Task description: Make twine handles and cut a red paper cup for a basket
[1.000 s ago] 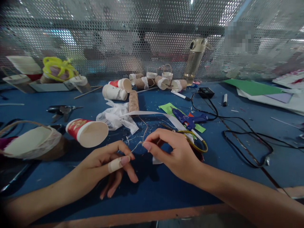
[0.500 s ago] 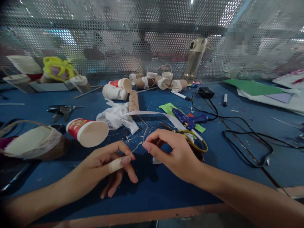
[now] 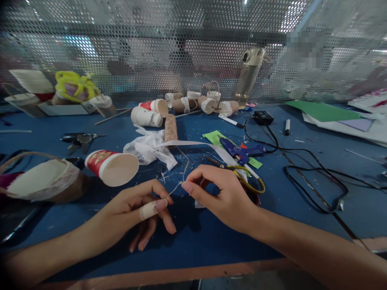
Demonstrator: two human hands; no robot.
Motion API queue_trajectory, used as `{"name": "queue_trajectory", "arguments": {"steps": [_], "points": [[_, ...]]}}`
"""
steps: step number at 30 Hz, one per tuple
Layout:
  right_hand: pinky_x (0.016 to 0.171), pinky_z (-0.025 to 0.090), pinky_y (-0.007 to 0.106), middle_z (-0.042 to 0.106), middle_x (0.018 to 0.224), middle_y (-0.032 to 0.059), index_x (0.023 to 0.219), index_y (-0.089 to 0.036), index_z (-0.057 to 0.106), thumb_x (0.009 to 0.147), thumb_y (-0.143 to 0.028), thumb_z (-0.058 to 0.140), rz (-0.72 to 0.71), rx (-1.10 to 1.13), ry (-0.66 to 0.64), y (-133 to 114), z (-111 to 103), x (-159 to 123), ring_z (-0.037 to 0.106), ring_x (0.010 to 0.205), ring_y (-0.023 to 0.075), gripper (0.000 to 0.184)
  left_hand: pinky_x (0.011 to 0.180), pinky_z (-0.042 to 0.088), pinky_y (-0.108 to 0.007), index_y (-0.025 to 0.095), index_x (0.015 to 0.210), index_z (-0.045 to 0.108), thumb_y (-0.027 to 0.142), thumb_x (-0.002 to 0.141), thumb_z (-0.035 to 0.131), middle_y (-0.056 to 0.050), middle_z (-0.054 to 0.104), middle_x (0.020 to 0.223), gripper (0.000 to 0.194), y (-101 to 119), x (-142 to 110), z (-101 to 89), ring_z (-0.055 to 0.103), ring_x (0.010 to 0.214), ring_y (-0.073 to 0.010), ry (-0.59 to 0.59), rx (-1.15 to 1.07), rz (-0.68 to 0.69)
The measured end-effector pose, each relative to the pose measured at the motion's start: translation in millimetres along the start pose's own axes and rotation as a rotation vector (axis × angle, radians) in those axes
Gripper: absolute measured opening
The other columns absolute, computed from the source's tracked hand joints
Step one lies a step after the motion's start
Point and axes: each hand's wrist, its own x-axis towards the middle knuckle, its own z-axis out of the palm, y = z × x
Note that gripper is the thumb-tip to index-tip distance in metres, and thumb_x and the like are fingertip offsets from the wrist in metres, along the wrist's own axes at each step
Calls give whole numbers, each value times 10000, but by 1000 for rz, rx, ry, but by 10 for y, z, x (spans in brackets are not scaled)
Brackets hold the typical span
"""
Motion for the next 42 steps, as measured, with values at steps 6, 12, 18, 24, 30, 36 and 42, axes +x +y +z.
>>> {"name": "queue_trajectory", "arguments": {"steps": [6, 12, 18, 24, 30, 36, 42], "points": [[596, 497, 217, 679, 726, -19, 838, -209, 669, 991, -291, 657, -10, -14, -5, -18, -5, 8, 617, 618, 109, 175, 357, 455, -110, 187, 980, 556, 463, 1015, 630, -121, 830, 882, 288, 11, -4, 8, 591, 418, -75, 4, 2, 12], [614, 499, 209, 676, 735, -23, 853, -212, 668, 1002, -299, 650, -4, -12, -12, -14, 4, -1, 619, 633, 103, 174, 365, 463, -94, 187, 977, 557, 450, 1025, 621, -106, 833, 880, 275, 19, -5, 15, 593, 427, -67, -1, 12, 23], [606, 504, 223, 670, 720, -16, 839, -212, 656, 1005, -309, 639, 4, -9, -17, -6, 8, -20, 612, 619, 114, 193, 363, 460, -94, 187, 987, 560, 443, 1028, 618, -106, 832, 890, 265, -5, -23, 6, 596, 429, -67, 1, 11, 27], [610, 497, 221, 670, 720, -16, 833, -212, 651, 1004, -312, 639, 2, -12, -19, -17, 4, -18, 614, 629, 112, 198, 366, 459, -104, 189, 989, 570, 436, 1029, 616, -111, 832, 899, 254, -4, -28, 14, 601, 431, -73, 4, 33, 27], [607, 485, 216, 662, 728, -18, 834, -208, 650, 1012, -303, 625, -18, -20, -24, -23, -10, -14, 601, 631, 104, 203, 364, 449, -93, 180, 994, 577, 411, 1028, 622, -115, 832, 887, 237, -8, -29, 18, 595, 428, -68, 19, 43, 40], [643, 516, 246, 682, 786, 1, 879, -215, 650, 1008, -279, 625, -59, -43, -10, -5, -5, -23, 621, 675, 123, 147, 366, 459, -105, 183, 990, 569, 443, 1027, 617, -118, 832, 902, 267, 6, -20, 19, 599, 430, -71, 6, 33, 5], [669, 552, 267, 694, 839, 18, 917, -226, 645, 1008, -245, 611, -124, -61, 17, -8, -6, -27, 654, 735, 144, 99, 360, 460, -110, 178, 982, 564, 450, 1020, 629, -124, 827, 887, 282, 17, -13, 16, 604, 425, -76, 7, 4, 4]]}}
